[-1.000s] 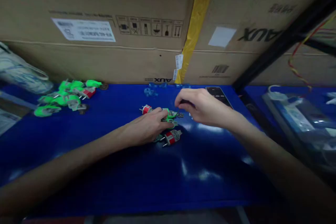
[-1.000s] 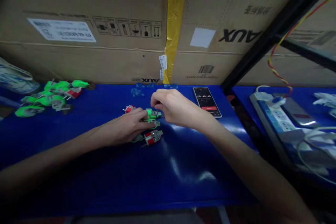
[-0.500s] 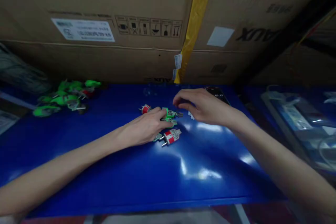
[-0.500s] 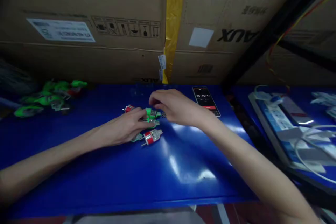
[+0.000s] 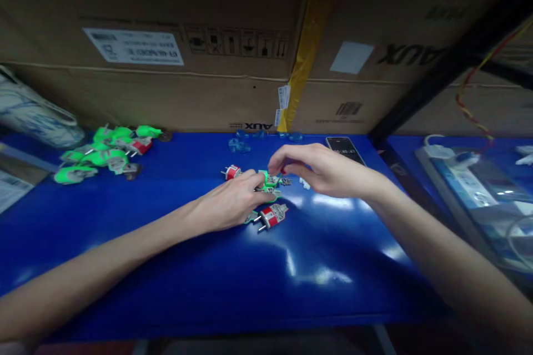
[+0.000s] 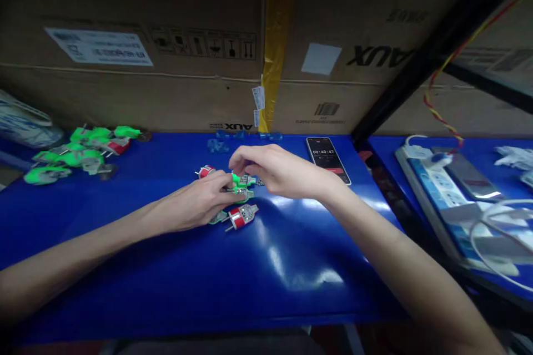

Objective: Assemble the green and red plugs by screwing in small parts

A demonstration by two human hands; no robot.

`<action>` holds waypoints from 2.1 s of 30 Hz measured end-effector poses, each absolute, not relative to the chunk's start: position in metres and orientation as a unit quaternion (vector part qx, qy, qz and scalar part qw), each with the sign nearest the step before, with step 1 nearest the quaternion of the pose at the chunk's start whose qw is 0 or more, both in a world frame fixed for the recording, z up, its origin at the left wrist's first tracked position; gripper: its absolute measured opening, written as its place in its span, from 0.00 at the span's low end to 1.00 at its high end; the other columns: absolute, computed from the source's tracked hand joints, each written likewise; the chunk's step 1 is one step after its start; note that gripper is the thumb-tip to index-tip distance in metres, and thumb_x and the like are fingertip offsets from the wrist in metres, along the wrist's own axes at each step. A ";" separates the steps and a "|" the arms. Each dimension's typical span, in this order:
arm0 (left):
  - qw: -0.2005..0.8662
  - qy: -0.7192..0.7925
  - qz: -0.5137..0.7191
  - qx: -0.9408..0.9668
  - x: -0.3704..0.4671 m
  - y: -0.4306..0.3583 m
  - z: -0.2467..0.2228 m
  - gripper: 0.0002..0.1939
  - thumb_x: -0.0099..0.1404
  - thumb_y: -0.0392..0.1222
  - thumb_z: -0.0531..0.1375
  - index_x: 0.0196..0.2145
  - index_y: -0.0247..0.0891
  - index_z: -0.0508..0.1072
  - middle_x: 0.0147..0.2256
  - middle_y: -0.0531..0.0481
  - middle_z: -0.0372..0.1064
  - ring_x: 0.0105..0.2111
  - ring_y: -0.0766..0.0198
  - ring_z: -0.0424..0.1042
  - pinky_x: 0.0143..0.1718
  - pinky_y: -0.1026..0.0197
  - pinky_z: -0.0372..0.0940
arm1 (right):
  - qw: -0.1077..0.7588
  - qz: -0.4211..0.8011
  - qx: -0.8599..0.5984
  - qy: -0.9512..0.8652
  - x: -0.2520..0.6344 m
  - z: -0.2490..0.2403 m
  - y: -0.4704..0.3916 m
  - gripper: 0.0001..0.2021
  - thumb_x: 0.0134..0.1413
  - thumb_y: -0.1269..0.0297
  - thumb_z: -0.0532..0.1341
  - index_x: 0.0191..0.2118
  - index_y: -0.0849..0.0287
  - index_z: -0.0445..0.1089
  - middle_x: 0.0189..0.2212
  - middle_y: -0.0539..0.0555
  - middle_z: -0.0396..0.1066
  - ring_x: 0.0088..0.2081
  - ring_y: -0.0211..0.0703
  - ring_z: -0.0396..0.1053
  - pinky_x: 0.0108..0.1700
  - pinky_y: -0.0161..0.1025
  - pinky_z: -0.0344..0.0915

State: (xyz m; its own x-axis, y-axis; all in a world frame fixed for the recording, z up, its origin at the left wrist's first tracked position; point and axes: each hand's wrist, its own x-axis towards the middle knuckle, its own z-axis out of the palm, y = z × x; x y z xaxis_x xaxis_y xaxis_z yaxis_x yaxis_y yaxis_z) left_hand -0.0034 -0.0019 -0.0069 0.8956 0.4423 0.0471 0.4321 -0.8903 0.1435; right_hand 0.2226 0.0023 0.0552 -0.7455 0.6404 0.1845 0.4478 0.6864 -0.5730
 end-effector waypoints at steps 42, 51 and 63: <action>0.076 0.234 0.043 0.968 -0.004 -0.002 -0.007 0.19 0.70 0.32 0.52 0.54 0.44 0.73 0.42 0.41 0.65 0.41 0.56 0.65 0.41 0.58 0.63 | 0.254 0.279 -0.489 -0.787 0.217 0.040 -0.001 0.06 0.61 0.72 0.53 0.36 0.60 0.66 0.28 0.53 0.75 0.31 0.40 0.74 0.34 0.35 0.66; 0.071 0.233 0.035 0.969 -0.004 -0.001 -0.007 0.19 0.71 0.33 0.51 0.55 0.45 0.72 0.43 0.42 0.65 0.42 0.56 0.65 0.42 0.57 0.63 | 0.188 0.315 -0.371 -0.853 0.228 0.052 0.004 0.08 0.59 0.75 0.52 0.39 0.60 0.67 0.35 0.53 0.75 0.36 0.37 0.72 0.38 0.34 0.67; 0.066 0.231 0.035 0.970 -0.004 -0.002 -0.007 0.20 0.69 0.31 0.53 0.55 0.43 0.72 0.42 0.41 0.65 0.41 0.55 0.64 0.41 0.57 0.63 | 0.202 0.271 -0.394 -0.855 0.220 0.050 -0.004 0.07 0.62 0.71 0.51 0.43 0.60 0.64 0.38 0.56 0.73 0.38 0.41 0.71 0.41 0.38 0.67</action>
State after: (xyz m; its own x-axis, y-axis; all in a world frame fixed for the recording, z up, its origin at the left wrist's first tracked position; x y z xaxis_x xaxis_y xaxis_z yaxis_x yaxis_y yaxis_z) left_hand -0.0042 -0.0017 -0.0065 0.8910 0.4523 0.0378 0.4431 -0.8848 0.1440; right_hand 0.2200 -0.0044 0.0498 -0.6083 0.7827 0.1320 0.5639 0.5431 -0.6221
